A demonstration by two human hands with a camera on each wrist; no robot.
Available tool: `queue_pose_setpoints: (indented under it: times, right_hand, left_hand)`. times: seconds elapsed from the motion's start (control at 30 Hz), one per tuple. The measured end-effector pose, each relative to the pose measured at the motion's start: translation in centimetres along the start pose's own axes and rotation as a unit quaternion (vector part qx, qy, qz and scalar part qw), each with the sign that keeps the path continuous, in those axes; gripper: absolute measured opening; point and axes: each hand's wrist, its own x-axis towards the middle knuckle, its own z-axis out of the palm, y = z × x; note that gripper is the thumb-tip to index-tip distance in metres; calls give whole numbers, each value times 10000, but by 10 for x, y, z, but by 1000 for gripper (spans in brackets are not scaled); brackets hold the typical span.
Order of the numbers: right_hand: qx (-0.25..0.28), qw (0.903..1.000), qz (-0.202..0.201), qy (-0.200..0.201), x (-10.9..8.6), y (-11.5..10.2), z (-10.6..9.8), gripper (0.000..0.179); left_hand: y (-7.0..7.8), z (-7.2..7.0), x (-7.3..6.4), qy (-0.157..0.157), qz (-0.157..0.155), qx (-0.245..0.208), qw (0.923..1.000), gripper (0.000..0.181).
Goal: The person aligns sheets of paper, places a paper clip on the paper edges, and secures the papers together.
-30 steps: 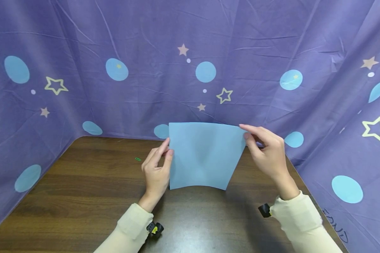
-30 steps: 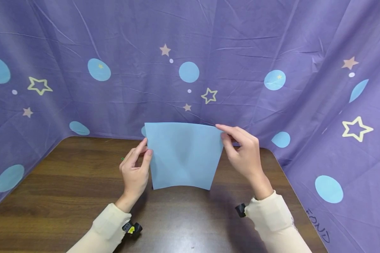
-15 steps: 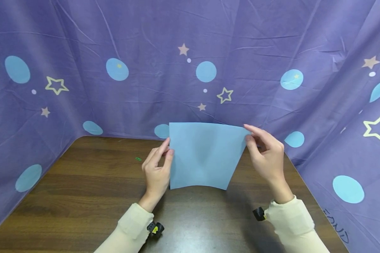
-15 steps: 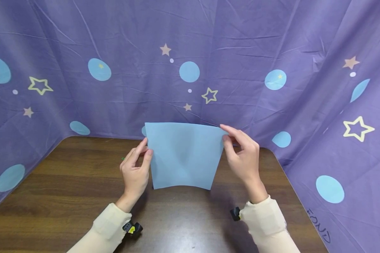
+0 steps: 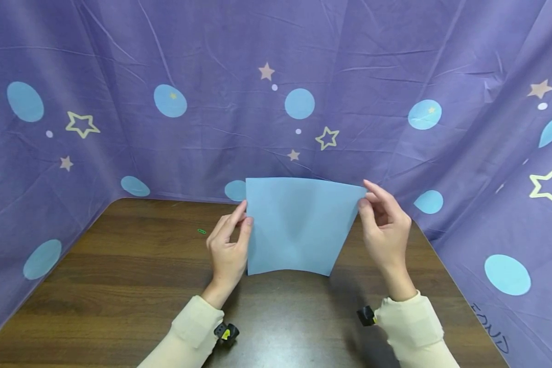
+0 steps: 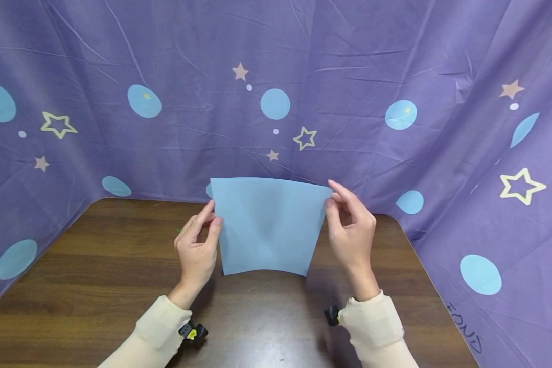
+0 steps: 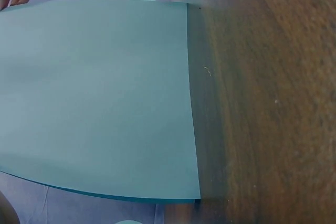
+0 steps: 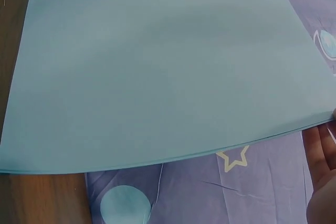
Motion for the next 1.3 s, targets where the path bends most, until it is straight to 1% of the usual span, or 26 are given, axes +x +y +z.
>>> queue_pose_setpoints:
  times: [0.37,0.5,0.63,0.87,1.0,1.1,1.3]
  right_hand:
    - [355,9984,167,407,-9,-2,7,36]
    - [371,9975,193,570,-13,-4,10,40]
    - [399,9961,240,746,-16,-5,14,39]
    - [490,9900,402,1263,-25,-7,24,34]
    - [580,9856,414,1534,-30,-7,31,32]
    - [626,9829,391,1689,-32,-7,35,30]
    - [525,9797,353,1904,-35,-7,40,29]
  left_hand:
    - [0,0,0,16,25,-26,10000,42]
    - [1,0,0,8,22,-25,10000,42]
    - [1,0,0,8,19,-55,10000,42]
    - [1,0,0,20,35,-48,10000,42]
    - [1,-1,0,31,47,-40,10000,42]
    - [1,-1,-1,38,47,-53,10000,42]
    - [1,1,0,47,83,-96,9999,43]
